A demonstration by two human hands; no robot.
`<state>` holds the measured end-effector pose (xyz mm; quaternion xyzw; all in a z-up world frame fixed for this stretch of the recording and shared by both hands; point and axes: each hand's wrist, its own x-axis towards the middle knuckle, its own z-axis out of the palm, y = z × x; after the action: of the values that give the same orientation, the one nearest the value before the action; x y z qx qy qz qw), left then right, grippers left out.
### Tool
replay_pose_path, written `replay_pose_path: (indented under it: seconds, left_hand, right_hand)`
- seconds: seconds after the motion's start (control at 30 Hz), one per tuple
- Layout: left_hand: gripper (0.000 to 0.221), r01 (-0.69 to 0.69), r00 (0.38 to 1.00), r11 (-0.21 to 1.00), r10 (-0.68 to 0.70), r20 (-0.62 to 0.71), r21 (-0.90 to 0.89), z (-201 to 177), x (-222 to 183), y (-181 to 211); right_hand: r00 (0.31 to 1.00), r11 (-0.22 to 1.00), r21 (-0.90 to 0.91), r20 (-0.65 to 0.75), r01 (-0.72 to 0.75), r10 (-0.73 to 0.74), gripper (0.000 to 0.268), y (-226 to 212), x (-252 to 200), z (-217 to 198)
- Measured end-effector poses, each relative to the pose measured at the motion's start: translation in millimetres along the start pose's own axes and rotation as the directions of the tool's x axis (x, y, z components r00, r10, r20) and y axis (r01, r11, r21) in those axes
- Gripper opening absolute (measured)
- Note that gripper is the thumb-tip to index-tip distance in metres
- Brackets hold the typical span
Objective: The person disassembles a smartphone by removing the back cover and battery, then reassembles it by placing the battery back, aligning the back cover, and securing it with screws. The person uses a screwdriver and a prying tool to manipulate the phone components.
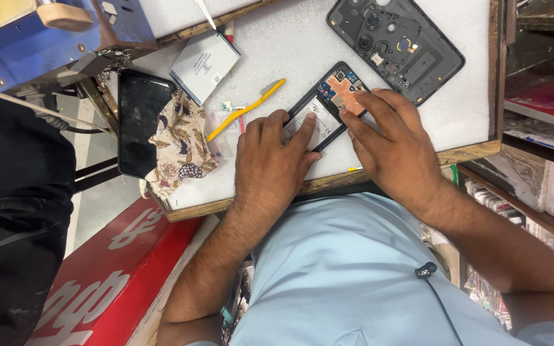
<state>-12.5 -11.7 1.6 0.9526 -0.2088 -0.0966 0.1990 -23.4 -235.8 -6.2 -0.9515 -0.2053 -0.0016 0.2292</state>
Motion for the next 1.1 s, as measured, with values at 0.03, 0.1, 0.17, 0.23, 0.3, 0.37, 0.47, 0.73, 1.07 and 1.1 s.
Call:
replay_pose_path:
  seconds: [0.03, 0.1, 0.17, 0.23, 0.3, 0.37, 0.47, 0.73, 1.07, 1.1]
  left_hand:
    - [0.061, -0.002, 1.000, 1.000, 0.002, -0.006, -0.001, 0, -1, -1]
    - [0.060, -0.009, 1.000, 1.000, 0.009, -0.028, 0.001, 2, -2, -2]
    - [0.059, -0.020, 0.998, 1.000, 0.020, -0.059, 0.003, 5, -3, -3]
    - [0.059, -0.012, 0.998, 0.999, 0.009, -0.068, -0.043, 7, -5, -5]
    - [0.056, -0.032, 0.994, 0.994, 0.020, -0.111, -0.101, 6, -11, -9]
    - [0.049, -0.086, 0.981, 0.982, 0.054, -0.189, -0.168, 0, -22, -12]
    - [0.032, -0.078, 0.993, 0.873, 0.027, -0.111, -0.481, -11, -50, -11]
    - [0.035, 0.325, 0.821, 0.843, -0.028, 0.570, -0.428, 23, -110, -30]
    - [0.041, 0.414, 0.806, 0.894, -0.271, 0.527, -0.173, 108, -126, -69]
    - [0.042, 0.409, 0.809, 0.899, -0.277, 0.518, -0.159, 105, -127, -70]
  right_hand:
    - [1.000, 1.000, -0.025, 0.016, 0.009, -0.008, 0.035, 0, 1, 1]
    - [0.999, 0.998, -0.051, 0.025, 0.025, -0.024, 0.034, 2, 2, 1]
    - [0.999, 0.998, -0.055, 0.033, 0.035, -0.034, 0.034, 2, 3, 1]
    - [0.999, 0.999, -0.039, 0.040, 0.036, -0.035, 0.035, 2, 4, -1]
    - [0.998, 0.997, -0.054, 0.050, 0.046, -0.043, 0.035, 1, 5, -2]
    - [0.998, 0.998, -0.041, 0.057, 0.040, -0.038, 0.035, 1, 6, -2]
    - [0.999, 1.000, 0.000, 0.049, 0.014, -0.014, 0.036, 3, 3, -2]
    - [1.000, 1.000, 0.021, 0.008, 0.018, -0.018, 0.038, 7, 1, 3]
    - [0.997, 0.998, -0.032, 0.059, 0.059, -0.057, 0.038, 5, 2, 4]
    - [0.997, 0.998, -0.024, 0.055, 0.053, -0.052, 0.038, 3, 3, 4]
